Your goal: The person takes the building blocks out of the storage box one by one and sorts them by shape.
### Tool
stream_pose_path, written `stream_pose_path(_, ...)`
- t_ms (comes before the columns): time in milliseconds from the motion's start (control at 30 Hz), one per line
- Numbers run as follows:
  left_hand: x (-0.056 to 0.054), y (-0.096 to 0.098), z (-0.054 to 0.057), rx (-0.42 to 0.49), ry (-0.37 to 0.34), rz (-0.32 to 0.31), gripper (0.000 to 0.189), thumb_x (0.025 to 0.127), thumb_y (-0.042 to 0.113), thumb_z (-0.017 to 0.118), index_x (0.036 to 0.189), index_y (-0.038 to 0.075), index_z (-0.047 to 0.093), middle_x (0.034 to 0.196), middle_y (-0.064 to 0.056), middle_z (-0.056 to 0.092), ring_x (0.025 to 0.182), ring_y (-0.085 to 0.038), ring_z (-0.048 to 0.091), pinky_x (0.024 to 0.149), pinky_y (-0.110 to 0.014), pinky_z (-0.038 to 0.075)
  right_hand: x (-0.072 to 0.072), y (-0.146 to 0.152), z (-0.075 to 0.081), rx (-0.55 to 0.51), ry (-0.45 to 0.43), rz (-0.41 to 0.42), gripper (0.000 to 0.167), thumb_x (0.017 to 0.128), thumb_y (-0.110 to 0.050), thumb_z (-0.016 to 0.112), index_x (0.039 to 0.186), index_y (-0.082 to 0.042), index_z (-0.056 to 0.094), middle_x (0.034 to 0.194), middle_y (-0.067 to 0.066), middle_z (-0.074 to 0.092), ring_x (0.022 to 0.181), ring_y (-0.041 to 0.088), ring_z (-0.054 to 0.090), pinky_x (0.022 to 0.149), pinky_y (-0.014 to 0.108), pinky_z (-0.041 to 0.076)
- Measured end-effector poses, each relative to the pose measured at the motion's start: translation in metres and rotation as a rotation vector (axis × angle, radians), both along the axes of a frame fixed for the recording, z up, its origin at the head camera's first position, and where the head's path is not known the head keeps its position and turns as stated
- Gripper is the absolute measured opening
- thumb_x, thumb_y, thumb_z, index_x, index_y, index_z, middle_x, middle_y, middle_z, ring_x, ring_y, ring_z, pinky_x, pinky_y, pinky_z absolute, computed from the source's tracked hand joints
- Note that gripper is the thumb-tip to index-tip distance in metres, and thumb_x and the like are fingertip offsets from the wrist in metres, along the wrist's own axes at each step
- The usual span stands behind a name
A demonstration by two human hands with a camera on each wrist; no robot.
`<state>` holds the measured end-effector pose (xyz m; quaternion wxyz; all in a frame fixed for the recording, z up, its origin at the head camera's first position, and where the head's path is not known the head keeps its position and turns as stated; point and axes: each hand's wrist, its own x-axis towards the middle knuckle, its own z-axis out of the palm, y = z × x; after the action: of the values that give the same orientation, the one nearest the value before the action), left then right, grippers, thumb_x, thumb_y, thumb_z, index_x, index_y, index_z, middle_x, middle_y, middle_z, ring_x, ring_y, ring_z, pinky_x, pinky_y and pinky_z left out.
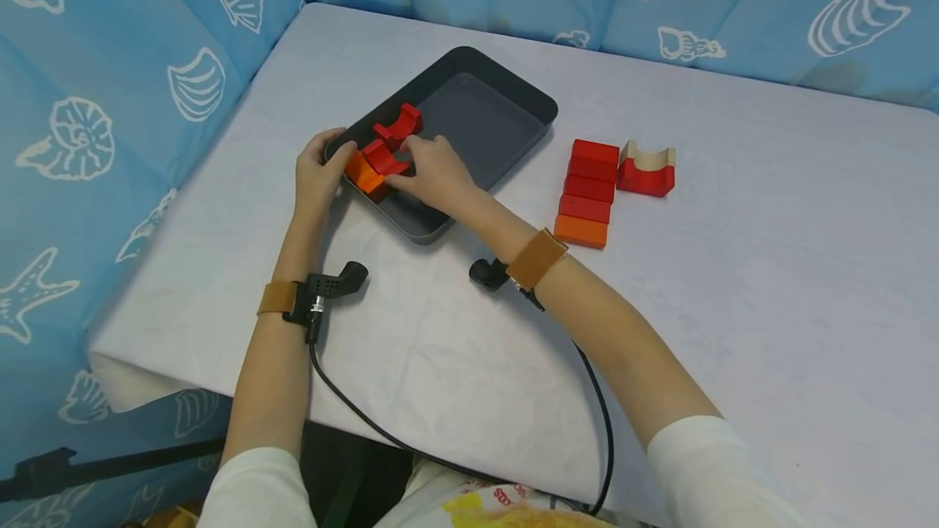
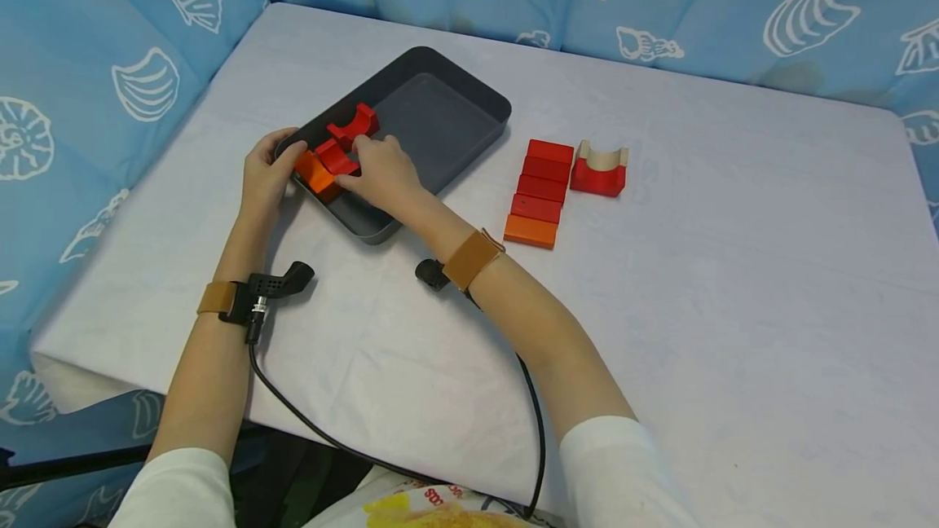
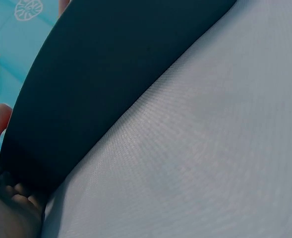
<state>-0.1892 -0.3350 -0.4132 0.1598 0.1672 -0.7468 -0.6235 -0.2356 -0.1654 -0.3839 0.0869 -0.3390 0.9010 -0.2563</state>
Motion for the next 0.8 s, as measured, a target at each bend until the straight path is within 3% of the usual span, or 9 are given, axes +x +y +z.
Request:
stream_pose_path(300, -0.0001, -0.0001, -0.0004, -0.01, 0.007, 0.0, 0.041, 0.085, 0.023, 0.057, 0.119, 0.001, 0.054, 0.111, -0.011, 0.053, 0.092, -0.015, 0.047, 0.081, -0.023, 0.038, -0.0003, -0.0012, -0.0035, -0.046, 0.0, 0.003, 0.035, 0.084, -0.032, 0.062, 0.102, -0.002, 0.062, 0.089, 0.007, 0.062, 0.082, 0.019, 0.05, 0.07, 0.025, 0.04)
stream_pose_path(567, -0.0003, 0.0004, -0.0005, -0.014, 0.006, 0.004, 0.04, 0.085, 0.023, 0.057, 0.118, 0.001, 0.054, 0.11, -0.011, 0.054, 0.093, -0.015, 0.047, 0.081, -0.023, 0.038, -0.0003, -0.0009, -0.0023, -0.046, -0.077, -0.043, 0.036, 0.082, -0.032, 0.063, 0.1, -0.001, 0.06, 0.082, 0.006, 0.059, 0.066, 0.015, 0.051, 0.059, 0.023, 0.041)
stream_pose_path(800, -0.0008, 0.0005, 0.0, -0.014, -0.019, 0.017, 0.041, 0.085, 0.025, 0.057, 0.119, 0.002, 0.054, 0.113, -0.011, 0.053, 0.095, -0.015, 0.046, 0.084, -0.023, 0.037, 0.0, -0.0001, -0.0013, -0.072, -0.077, -0.052, 0.03, 0.082, -0.027, 0.064, 0.096, -0.001, 0.062, 0.083, 0.006, 0.06, 0.064, 0.014, 0.052, 0.057, 0.021, 0.042)
